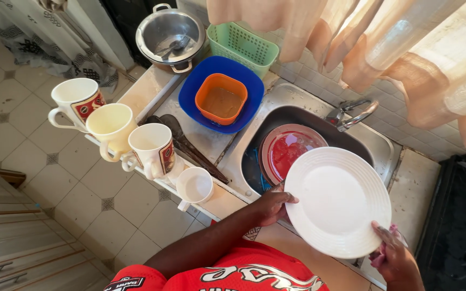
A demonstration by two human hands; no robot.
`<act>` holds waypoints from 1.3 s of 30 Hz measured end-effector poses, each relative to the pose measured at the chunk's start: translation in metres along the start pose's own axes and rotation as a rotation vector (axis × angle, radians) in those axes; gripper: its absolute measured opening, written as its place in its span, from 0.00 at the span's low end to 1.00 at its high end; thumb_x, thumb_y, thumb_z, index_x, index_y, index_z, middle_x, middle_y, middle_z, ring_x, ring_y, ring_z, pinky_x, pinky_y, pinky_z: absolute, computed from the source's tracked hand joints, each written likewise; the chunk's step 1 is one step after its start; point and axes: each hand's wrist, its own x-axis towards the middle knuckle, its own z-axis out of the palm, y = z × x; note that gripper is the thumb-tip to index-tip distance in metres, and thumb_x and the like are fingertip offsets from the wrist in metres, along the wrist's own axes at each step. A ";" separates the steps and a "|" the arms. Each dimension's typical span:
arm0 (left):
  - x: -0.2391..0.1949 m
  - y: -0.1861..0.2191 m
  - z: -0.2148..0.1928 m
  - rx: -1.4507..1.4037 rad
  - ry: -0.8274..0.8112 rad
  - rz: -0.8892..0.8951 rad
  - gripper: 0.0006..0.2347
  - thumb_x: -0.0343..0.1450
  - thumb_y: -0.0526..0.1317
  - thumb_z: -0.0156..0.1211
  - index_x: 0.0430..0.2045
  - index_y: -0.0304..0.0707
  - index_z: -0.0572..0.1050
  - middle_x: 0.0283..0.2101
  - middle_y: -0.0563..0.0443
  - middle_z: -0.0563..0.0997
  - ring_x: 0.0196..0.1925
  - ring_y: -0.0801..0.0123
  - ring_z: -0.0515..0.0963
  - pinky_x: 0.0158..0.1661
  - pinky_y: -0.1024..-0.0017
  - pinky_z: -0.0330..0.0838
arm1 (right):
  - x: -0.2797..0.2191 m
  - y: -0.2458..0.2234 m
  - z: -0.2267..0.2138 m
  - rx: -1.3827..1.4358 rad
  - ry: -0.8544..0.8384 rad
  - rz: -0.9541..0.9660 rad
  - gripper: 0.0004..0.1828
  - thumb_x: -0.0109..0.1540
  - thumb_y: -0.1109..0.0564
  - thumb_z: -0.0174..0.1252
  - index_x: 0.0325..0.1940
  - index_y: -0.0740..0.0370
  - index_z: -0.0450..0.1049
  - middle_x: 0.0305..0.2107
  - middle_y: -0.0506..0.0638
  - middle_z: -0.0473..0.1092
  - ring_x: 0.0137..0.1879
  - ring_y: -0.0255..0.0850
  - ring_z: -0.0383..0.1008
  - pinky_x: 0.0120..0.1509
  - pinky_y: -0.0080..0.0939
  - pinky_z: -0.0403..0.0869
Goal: Washing plates and bowls in a sink using a sponge and soap
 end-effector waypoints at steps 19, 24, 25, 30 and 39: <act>-0.086 0.086 0.036 0.548 0.483 0.317 0.12 0.70 0.37 0.52 0.47 0.46 0.74 0.49 0.53 0.81 0.47 0.69 0.80 0.39 0.73 0.82 | 0.023 0.006 0.033 -0.135 -0.125 0.285 0.37 0.58 0.64 0.53 0.74 0.56 0.65 0.31 0.44 0.78 0.26 0.36 0.68 0.50 0.47 0.83; -0.083 0.077 0.026 0.465 0.514 0.333 0.11 0.71 0.37 0.51 0.47 0.46 0.72 0.50 0.54 0.78 0.42 0.72 0.79 0.39 0.74 0.80 | 0.037 0.000 0.041 -0.123 -0.116 0.329 0.37 0.56 0.65 0.54 0.72 0.59 0.66 0.63 0.48 0.72 0.27 0.37 0.71 0.42 0.42 0.81; -0.081 0.076 0.024 0.459 0.522 0.334 0.11 0.71 0.37 0.51 0.47 0.46 0.72 0.50 0.54 0.78 0.42 0.72 0.79 0.39 0.74 0.80 | 0.047 -0.009 0.043 -0.120 -0.123 0.323 0.37 0.56 0.65 0.54 0.72 0.59 0.66 0.63 0.48 0.72 0.27 0.37 0.71 0.42 0.42 0.81; -0.087 0.078 0.026 0.440 0.527 0.283 0.11 0.71 0.37 0.50 0.47 0.46 0.72 0.48 0.54 0.78 0.41 0.70 0.80 0.38 0.74 0.78 | 0.028 0.034 0.054 -0.242 -0.114 0.184 0.39 0.56 0.56 0.54 0.74 0.61 0.64 0.67 0.54 0.68 0.74 0.67 0.65 0.69 0.67 0.74; -0.089 0.076 0.024 0.454 0.498 0.282 0.12 0.72 0.39 0.51 0.50 0.45 0.71 0.47 0.51 0.79 0.43 0.68 0.82 0.40 0.74 0.79 | 0.028 0.042 0.053 -0.257 -0.147 0.223 0.56 0.44 0.52 0.74 0.75 0.62 0.61 0.67 0.54 0.68 0.69 0.62 0.70 0.66 0.69 0.75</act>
